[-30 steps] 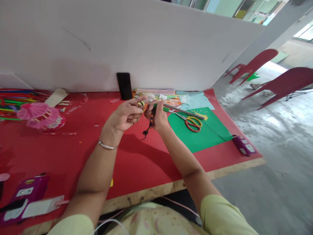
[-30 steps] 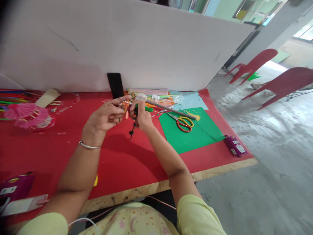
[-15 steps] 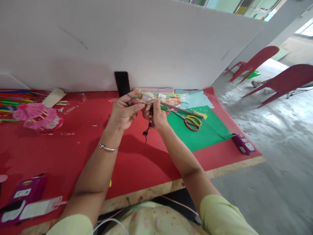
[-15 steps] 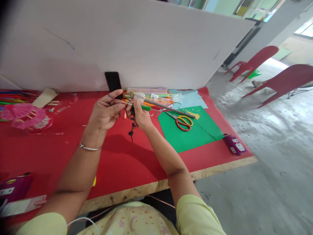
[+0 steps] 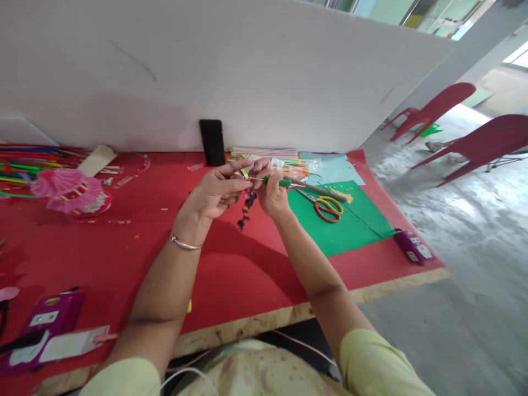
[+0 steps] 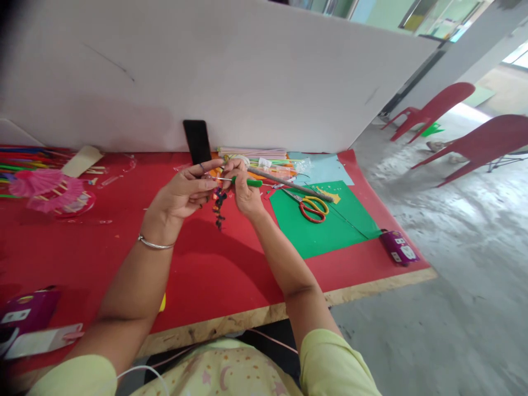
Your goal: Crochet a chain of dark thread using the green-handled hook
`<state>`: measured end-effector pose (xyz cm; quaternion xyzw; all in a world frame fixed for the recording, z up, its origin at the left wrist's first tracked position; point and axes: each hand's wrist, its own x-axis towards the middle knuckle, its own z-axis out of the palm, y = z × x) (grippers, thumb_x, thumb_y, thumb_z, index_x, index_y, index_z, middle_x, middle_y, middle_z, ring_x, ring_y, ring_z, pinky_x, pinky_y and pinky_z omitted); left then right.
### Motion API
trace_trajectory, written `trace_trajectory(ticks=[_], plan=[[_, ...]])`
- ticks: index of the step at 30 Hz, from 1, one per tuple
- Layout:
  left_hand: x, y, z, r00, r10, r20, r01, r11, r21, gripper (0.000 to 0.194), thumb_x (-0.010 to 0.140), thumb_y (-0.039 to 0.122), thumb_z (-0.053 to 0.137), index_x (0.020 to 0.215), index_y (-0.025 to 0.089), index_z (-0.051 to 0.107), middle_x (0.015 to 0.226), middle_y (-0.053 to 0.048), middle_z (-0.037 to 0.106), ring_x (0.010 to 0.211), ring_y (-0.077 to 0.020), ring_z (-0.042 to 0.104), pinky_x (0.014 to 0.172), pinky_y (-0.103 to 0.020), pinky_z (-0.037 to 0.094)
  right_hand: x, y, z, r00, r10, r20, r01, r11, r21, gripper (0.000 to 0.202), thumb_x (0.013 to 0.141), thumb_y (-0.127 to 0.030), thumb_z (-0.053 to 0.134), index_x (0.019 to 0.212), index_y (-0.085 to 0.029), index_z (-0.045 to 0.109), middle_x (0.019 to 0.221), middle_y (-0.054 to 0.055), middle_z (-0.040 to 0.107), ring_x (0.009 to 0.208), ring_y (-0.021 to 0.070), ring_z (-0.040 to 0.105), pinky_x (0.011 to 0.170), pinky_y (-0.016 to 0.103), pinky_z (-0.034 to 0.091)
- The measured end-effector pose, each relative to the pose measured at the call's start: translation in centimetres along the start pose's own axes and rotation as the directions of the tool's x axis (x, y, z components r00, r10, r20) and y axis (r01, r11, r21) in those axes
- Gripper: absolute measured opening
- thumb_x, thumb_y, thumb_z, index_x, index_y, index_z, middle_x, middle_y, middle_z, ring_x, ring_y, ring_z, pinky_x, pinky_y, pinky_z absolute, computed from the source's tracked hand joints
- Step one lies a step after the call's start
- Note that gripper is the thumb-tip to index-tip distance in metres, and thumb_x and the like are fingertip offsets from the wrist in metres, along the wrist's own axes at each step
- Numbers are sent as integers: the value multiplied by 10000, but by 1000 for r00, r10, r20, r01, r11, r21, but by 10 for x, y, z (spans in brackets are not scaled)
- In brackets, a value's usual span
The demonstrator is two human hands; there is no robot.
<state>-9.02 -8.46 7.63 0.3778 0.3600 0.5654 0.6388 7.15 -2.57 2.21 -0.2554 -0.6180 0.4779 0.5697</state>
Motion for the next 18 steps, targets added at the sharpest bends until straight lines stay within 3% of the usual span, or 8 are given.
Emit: trace_trajectory(ticks=[4,9,13,18], plan=[[-1,4,-6,996,-48,70,50,998,-30,539,609,77,952,1125,229,914,628,49,616,427,1,273,428,-178,155,5,-10,-17,990,-74,124,86,992,-96,854,863,-1060,476,686,-239,634,1148,104,553,975,224,611,803,361,617],[0,5,-9,996,-57,74,58,998,-5,543,608,76,952,1128,227,914,657,34,663,419,8,288,411,-161,167,12,-17,-31,965,-162,207,192,972,-138,789,874,-998,595,774,-231,748,1149,121,532,1070,268,606,896,436,633],[0,7,-13,993,-81,89,82,997,-9,535,601,89,947,1116,228,921,651,33,666,410,16,286,395,-144,154,16,-27,-37,919,-257,298,313,937,-157,726,877,-946,676,786,-240,820,1114,107,540,1084,277,608,1009,492,599],[0,9,-19,984,-104,147,98,994,47,529,566,79,936,1078,213,931,654,17,688,403,10,310,385,-160,173,17,-42,-44,890,-212,404,295,943,-153,643,910,-874,723,774,-258,849,1067,93,602,1077,258,619,1008,449,597]])
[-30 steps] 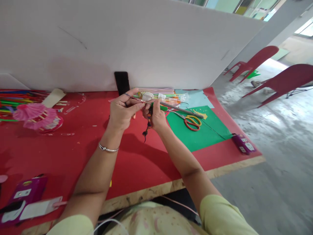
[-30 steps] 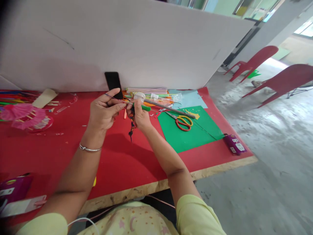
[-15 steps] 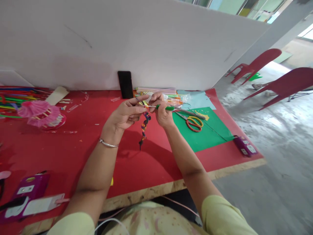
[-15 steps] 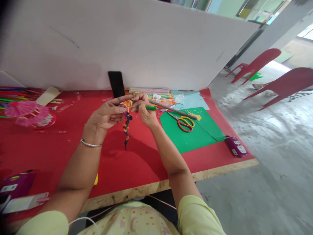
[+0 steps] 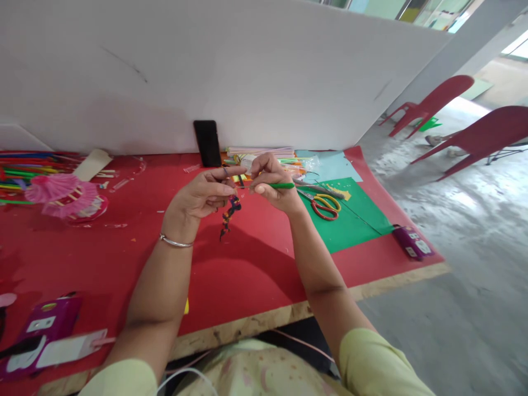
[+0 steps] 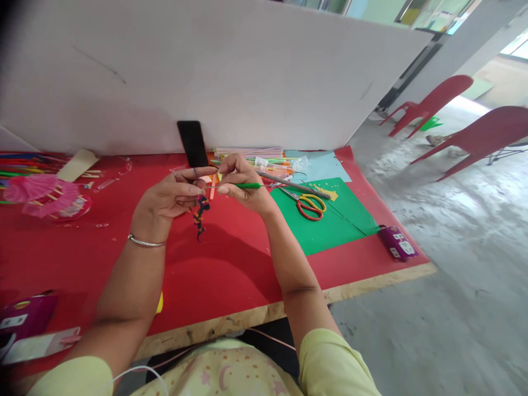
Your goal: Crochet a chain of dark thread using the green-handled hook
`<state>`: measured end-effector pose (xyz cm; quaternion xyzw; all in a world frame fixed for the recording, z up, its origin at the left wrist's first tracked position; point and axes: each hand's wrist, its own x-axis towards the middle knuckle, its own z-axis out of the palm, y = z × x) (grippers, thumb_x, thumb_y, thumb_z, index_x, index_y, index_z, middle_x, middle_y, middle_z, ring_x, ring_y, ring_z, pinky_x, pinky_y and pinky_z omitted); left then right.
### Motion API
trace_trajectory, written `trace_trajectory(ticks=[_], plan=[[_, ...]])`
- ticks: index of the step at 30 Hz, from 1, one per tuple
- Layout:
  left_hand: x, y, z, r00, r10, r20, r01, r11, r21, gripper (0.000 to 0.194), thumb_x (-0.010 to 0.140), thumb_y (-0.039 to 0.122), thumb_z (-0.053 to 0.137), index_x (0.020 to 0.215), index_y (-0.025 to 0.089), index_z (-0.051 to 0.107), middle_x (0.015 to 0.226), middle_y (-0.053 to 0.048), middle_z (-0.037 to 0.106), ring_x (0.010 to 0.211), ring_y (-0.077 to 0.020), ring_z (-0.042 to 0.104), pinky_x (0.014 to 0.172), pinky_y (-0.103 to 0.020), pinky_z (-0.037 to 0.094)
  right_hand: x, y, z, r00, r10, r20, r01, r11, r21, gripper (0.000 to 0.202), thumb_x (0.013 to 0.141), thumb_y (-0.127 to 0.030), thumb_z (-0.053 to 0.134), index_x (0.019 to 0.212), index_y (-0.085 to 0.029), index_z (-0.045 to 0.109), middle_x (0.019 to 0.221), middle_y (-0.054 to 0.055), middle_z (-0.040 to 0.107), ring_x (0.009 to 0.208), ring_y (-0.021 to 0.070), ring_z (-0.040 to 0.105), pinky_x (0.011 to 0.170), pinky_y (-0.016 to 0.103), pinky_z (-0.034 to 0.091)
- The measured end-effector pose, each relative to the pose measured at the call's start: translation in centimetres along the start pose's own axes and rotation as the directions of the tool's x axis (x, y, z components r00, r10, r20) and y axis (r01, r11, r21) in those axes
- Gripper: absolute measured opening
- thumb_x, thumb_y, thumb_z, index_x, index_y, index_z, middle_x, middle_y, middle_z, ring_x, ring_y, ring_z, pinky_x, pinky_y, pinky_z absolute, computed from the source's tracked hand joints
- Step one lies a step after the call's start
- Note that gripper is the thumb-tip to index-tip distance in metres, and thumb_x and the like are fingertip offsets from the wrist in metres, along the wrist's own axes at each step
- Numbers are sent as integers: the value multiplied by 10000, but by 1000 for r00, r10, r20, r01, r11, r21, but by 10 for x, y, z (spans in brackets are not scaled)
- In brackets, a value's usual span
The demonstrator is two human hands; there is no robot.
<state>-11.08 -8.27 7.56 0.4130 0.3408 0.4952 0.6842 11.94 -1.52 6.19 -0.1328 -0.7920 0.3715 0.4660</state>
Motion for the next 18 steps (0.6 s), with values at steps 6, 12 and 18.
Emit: trace_trajectory(ticks=[6,12,18], plan=[[1,-8,10,953,259,-157,-236,960,151,405,587,159,995,979,242,935,765,-48,797,526,-72,542,454,-193,351,-4,5,31,895,446,11,-389,768,509,678,901,-908,686,838,-233,713,749,-13,574,553,102,459,445,223,328],[6,-14,25,756,551,-353,-323,784,530,379,679,168,972,1050,223,917,877,-47,852,624,-116,587,502,-224,433,-1,4,59,764,645,10,-538,628,563,729,895,-937,657,753,-224,603,655,-20,596,519,107,613,423,200,395],[8,-23,28,745,558,-364,-354,794,494,581,780,275,948,1348,209,843,901,-29,849,657,-124,631,552,-221,482,-1,1,71,782,539,-313,-361,800,479,751,945,-954,549,705,-244,597,582,-19,543,489,113,523,470,242,439]])
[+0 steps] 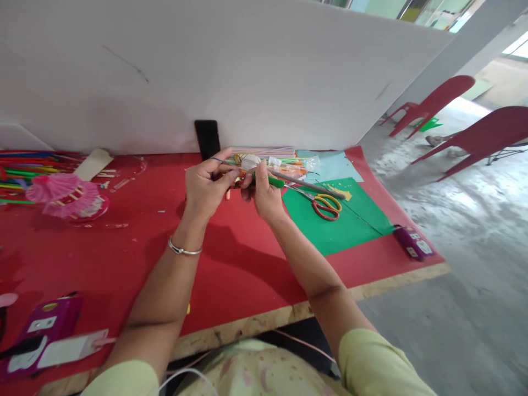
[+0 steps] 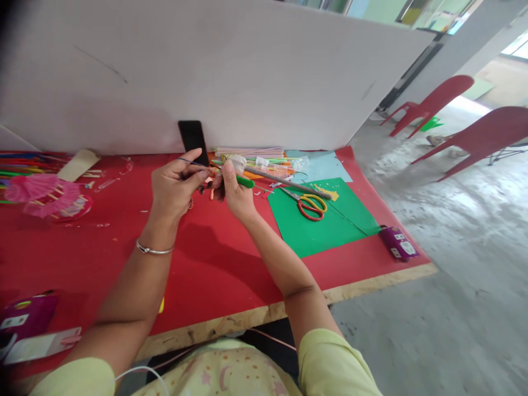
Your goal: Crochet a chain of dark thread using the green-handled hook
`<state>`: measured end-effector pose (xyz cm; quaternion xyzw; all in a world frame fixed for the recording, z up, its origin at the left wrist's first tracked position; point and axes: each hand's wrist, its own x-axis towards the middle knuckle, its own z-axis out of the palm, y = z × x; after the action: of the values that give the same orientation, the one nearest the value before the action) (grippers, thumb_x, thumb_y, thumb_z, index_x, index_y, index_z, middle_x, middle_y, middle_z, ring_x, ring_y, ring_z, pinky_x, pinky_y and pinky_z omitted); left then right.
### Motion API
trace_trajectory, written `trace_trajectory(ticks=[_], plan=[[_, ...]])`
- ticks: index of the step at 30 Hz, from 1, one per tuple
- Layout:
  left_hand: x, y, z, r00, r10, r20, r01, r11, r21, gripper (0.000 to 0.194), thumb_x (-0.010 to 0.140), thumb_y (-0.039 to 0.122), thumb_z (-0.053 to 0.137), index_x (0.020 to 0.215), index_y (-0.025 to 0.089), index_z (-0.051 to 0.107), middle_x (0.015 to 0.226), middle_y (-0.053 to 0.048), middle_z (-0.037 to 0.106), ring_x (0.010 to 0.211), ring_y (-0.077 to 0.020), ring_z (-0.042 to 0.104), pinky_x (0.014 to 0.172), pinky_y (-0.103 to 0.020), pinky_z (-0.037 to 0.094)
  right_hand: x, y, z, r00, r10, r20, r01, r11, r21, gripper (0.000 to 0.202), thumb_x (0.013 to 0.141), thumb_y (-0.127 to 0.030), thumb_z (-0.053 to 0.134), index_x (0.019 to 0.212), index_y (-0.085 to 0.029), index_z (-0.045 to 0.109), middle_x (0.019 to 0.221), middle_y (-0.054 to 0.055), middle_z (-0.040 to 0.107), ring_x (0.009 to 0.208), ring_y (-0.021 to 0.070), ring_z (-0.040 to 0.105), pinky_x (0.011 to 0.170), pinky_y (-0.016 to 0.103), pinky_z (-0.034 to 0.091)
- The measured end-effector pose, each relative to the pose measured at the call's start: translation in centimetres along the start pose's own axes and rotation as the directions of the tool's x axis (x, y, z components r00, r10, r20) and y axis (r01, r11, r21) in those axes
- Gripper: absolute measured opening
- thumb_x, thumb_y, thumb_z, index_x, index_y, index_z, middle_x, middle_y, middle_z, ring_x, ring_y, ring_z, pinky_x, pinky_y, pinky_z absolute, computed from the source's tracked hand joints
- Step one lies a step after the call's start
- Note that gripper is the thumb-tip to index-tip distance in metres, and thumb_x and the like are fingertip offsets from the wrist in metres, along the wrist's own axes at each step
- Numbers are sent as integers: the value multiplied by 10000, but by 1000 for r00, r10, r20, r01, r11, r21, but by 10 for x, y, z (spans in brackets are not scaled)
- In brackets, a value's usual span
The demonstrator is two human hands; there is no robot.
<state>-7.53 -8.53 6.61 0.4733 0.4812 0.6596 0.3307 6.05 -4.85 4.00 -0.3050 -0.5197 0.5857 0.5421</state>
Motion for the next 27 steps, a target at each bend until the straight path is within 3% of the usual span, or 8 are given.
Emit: trace_trajectory(ticks=[4,6,10,12,15,18,22,27], plan=[[-6,-3,7,994,96,-50,-89,988,129,589,826,237,900,1409,253,820,915,-10,846,695,-129,618,601,-224,481,0,3,8,989,-31,-145,36,999,31,763,962,-957,507,673,-252,539,574,-26,465,478,109,425,453,251,349],[-5,-4,8,998,52,-35,-50,998,39,532,795,248,923,1322,240,852,861,-9,823,675,-127,612,577,-232,454,2,1,10,986,48,-157,-25,989,149,767,951,-974,494,688,-253,498,594,-34,450,475,103,388,439,248,318],[5,1,0,971,-186,153,219,945,-242,432,643,239,1007,1058,208,894,755,0,757,492,-51,405,459,-222,282,9,-7,2,943,316,107,-333,894,300,771,939,-951,573,666,-246,426,559,-72,377,440,75,275,394,204,246],[9,4,-8,922,-247,299,325,913,-247,406,612,209,1018,1002,194,907,740,-17,750,476,-32,358,451,-220,234,13,-8,-7,889,386,247,-448,846,290,783,967,-908,594,622,-236,389,519,-80,345,422,64,241,376,175,216],[9,5,-18,864,-260,432,368,910,-188,385,619,197,1006,997,201,934,770,-50,772,478,-29,356,452,-229,217,19,-3,-24,815,416,403,-523,827,205,801,1039,-831,551,544,-231,358,444,-66,338,384,65,252,348,155,212],[8,7,-22,849,-234,474,313,945,-94,325,658,223,983,981,228,948,754,-58,767,501,-56,399,461,-242,237,24,3,-40,773,363,520,-466,881,78,782,1056,-756,548,487,-234,423,389,-34,402,339,77,332,332,168,280],[6,13,-25,846,-200,495,236,972,-10,244,694,221,968,936,242,948,651,-38,682,519,-90,413,459,-259,239,25,-3,-55,757,332,563,-334,937,-104,675,975,-731,662,563,-199,617,487,34,624,375,124,547,339,201,383],[7,16,-28,833,-255,492,269,962,44,282,696,237,978,975,237,939,637,-32,653,477,-85,404,427,-252,236,15,-29,-59,824,221,522,-132,970,-203,619,972,-686,719,672,-146,762,651,90,770,419,141,645,379,232,487]])
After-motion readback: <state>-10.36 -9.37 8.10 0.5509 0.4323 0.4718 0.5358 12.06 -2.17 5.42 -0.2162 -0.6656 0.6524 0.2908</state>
